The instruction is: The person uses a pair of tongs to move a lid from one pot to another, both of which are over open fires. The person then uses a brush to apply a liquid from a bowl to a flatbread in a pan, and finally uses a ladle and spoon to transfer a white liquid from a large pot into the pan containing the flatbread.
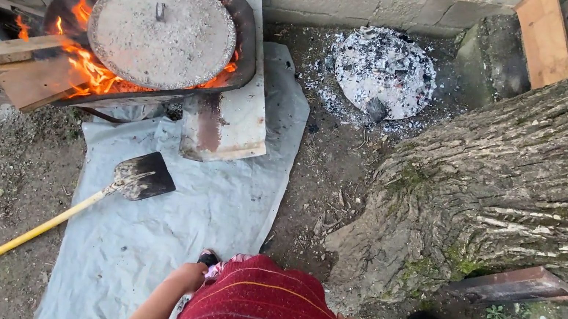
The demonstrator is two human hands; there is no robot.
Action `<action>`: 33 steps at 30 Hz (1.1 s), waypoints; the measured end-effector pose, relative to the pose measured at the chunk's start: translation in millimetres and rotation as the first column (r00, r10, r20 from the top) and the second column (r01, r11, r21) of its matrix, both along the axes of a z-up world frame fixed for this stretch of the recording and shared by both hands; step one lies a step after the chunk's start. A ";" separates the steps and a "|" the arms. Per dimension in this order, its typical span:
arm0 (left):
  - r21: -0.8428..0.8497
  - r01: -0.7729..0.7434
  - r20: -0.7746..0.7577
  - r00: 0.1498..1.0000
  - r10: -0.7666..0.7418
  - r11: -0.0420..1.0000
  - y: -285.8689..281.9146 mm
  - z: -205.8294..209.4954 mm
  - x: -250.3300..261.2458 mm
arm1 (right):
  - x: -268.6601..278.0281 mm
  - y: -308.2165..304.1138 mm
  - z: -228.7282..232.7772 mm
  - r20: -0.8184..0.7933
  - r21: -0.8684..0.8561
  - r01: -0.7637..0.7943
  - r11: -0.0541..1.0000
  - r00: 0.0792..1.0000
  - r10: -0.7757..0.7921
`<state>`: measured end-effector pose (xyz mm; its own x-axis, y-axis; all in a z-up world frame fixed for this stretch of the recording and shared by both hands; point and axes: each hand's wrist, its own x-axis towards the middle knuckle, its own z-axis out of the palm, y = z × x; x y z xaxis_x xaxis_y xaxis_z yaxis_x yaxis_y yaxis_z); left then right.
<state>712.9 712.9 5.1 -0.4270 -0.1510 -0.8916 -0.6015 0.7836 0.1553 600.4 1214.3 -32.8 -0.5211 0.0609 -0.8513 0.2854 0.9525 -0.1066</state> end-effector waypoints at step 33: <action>-0.016 -0.305 -0.200 0.934 0.296 0.952 -20.2 -50.4 30.2 | -80.6 -10.2 111.3 0.276 -0.561 0.784 0.265 0.479 -0.834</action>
<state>743.1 692.7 -45.4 -0.5185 -0.3380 -0.7854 -0.7720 0.5800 0.2601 519.8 1204.1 78.4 -0.5374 0.0380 -0.8425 0.8417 -0.0369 -0.5386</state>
